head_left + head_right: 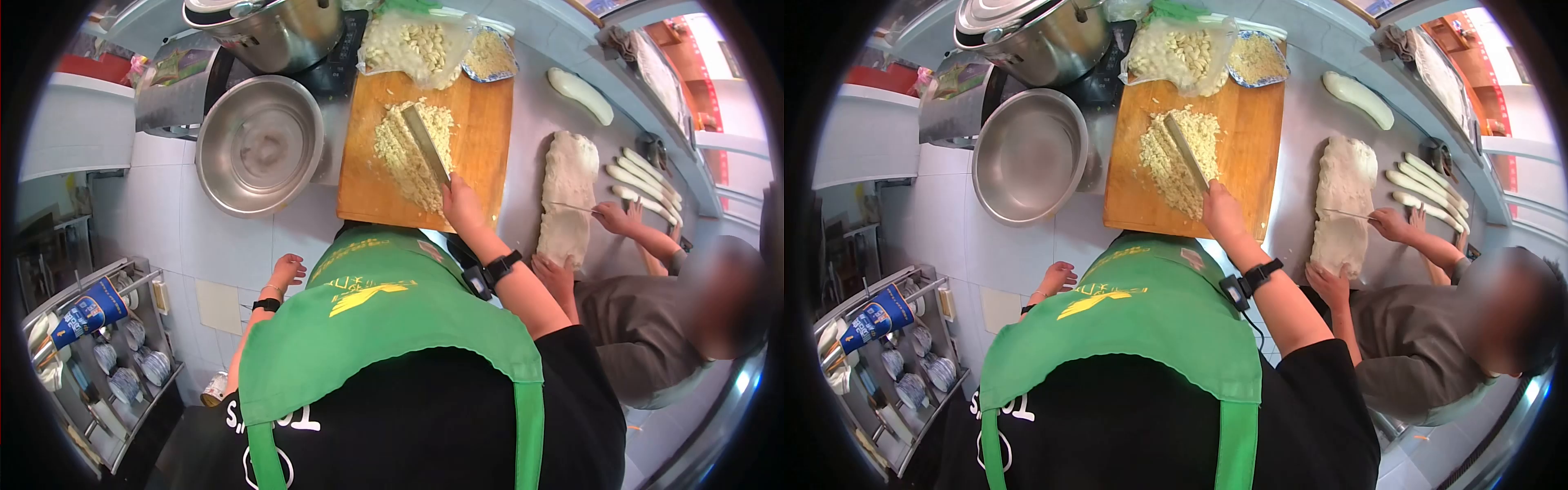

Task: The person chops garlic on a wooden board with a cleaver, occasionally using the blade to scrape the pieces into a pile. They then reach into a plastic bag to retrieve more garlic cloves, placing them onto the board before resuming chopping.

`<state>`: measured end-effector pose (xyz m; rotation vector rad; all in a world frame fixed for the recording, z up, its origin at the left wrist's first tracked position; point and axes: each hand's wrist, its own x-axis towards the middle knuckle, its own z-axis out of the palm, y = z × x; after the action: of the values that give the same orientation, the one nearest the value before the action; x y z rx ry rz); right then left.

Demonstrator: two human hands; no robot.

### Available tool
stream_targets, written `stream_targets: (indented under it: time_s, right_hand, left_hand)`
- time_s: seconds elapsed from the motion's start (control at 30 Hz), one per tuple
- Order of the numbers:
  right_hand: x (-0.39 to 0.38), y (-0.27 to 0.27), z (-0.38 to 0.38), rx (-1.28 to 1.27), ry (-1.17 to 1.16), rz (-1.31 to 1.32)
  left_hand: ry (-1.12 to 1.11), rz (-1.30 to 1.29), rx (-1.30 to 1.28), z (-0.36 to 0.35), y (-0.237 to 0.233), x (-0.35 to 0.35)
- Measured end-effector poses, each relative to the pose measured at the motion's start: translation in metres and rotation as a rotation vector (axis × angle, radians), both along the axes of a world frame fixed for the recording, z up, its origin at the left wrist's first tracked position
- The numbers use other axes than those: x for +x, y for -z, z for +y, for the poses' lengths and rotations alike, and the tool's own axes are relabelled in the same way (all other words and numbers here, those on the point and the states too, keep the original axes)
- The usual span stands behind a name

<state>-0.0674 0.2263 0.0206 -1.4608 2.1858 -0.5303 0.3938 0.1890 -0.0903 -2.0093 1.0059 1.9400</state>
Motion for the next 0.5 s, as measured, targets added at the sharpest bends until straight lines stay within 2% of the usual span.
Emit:
stream_targets:
  time_s: [0.07,0.2,0.3,0.37,0.47,0.5]
  right_hand:
    - [-0.013,0.023,0.004,0.042,-0.053,0.071]
    - [-0.018,0.014,0.003,0.071,-0.036,0.018]
    - [-0.022,0.014,0.008,-0.015,-0.019,0.107]
    - [-0.028,0.017,0.003,0.088,-0.026,0.081]
    - [-0.02,-0.011,0.003,0.044,0.033,0.079]
    - [-0.023,-0.002,0.006,0.046,0.034,0.081]
  left_hand:
    - [0.018,-0.005,0.012,0.005,0.005,-0.002]
    - [-0.008,-0.005,0.006,0.001,0.003,-0.001]
    - [0.011,-0.022,0.018,0.001,0.005,-0.003]
    - [0.016,-0.019,0.004,-0.002,0.008,-0.004]
    - [0.011,-0.012,0.009,0.0,0.009,-0.002]
    - [0.002,-0.007,0.009,0.0,0.009,-0.003]
